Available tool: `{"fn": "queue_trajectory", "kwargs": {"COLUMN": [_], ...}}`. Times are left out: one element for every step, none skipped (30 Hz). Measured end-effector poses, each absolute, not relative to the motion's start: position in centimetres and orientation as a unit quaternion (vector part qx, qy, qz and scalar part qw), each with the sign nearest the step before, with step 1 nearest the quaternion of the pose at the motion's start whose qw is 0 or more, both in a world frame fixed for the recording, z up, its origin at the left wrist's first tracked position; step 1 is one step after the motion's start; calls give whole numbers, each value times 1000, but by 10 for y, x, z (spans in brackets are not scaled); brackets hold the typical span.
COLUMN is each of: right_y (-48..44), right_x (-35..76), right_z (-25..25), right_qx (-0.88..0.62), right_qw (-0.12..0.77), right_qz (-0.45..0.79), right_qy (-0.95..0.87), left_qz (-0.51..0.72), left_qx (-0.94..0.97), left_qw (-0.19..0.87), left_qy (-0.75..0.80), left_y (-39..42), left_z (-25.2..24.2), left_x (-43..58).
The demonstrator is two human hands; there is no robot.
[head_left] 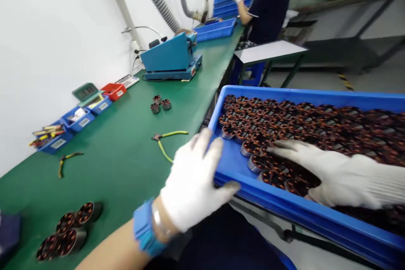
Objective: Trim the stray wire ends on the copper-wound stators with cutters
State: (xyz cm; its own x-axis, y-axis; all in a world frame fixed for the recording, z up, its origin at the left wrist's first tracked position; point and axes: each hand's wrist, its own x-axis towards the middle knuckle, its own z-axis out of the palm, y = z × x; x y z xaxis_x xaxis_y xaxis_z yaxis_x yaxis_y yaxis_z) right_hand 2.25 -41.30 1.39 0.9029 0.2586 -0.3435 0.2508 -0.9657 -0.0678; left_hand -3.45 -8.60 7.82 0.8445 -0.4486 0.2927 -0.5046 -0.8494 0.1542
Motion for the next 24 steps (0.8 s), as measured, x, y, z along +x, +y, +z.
{"fn": "queue_trajectory", "kwargs": {"right_y": [-412,-412,-414,-417,-420,-422,-424,-426,-427,-428,-430,-432,-434,-437,-439,-440,-441,-440,-439,-436,-432,-428,-423,-418], "right_x": [17,14,12,11,11,11,11,11,11,10,10,9,8,8,8,9,10,12,13,14,14,13,12,10], "right_z": [16,18,19,19,19,17,14,9,4,-3,-10,-16,-21,-24,-25,-24,-21,-17,-13,-9,-5,-3,-1,-1], "right_qx": [-970,-966,-964,-964,-964,-965,-965,-966,-966,-964,-961,-957,-956,-956,-957,-959,-960,-961,-961,-962,-963,-965,-967,-970], "right_qw": [18,27,37,49,58,67,76,87,101,115,127,135,139,138,136,134,133,132,132,133,131,124,114,101], "right_qz": [202,213,213,207,200,192,179,159,130,95,59,27,4,-7,-7,0,14,29,39,39,30,17,-1,-20], "right_qy": [-133,-143,-152,-159,-163,-168,-174,-185,-201,-221,-240,-254,-259,-260,-256,-251,-245,-241,-238,-237,-232,-229,-226,-221], "left_qz": [96,66,29,-17,-64,-105,-137,-155,-162,-160,-152,-144,-136,-133,-132,-133,-136,-139,-139,-135,-130,-124,-119,-114], "left_qx": [945,938,936,936,934,932,931,930,931,932,933,933,932,931,931,931,932,935,938,942,945,946,946,945], "left_qw": [123,126,123,121,114,107,97,88,78,67,59,53,49,47,47,46,43,41,38,36,33,31,28,24], "left_qy": [-289,-316,-328,-332,-333,-330,-325,-321,-319,-319,-322,-326,-332,-336,-338,-337,-332,-324,-314,-304,-298,-298,-302,-304], "left_y": [-113,-136,-156,-173,-186,-196,-203,-208,-211,-213,-214,-214,-213,-213,-212,-211,-211,-210,-210,-211,-211,-211,-212,-213], "left_z": [78,76,71,65,58,51,44,40,36,35,34,35,36,36,37,37,37,37,37,38,40,41,43,44], "left_x": [-14,4,21,34,44,52,57,60,61,62,62,62,63,64,65,66,67,68,68,67,66,64,63,61]}}
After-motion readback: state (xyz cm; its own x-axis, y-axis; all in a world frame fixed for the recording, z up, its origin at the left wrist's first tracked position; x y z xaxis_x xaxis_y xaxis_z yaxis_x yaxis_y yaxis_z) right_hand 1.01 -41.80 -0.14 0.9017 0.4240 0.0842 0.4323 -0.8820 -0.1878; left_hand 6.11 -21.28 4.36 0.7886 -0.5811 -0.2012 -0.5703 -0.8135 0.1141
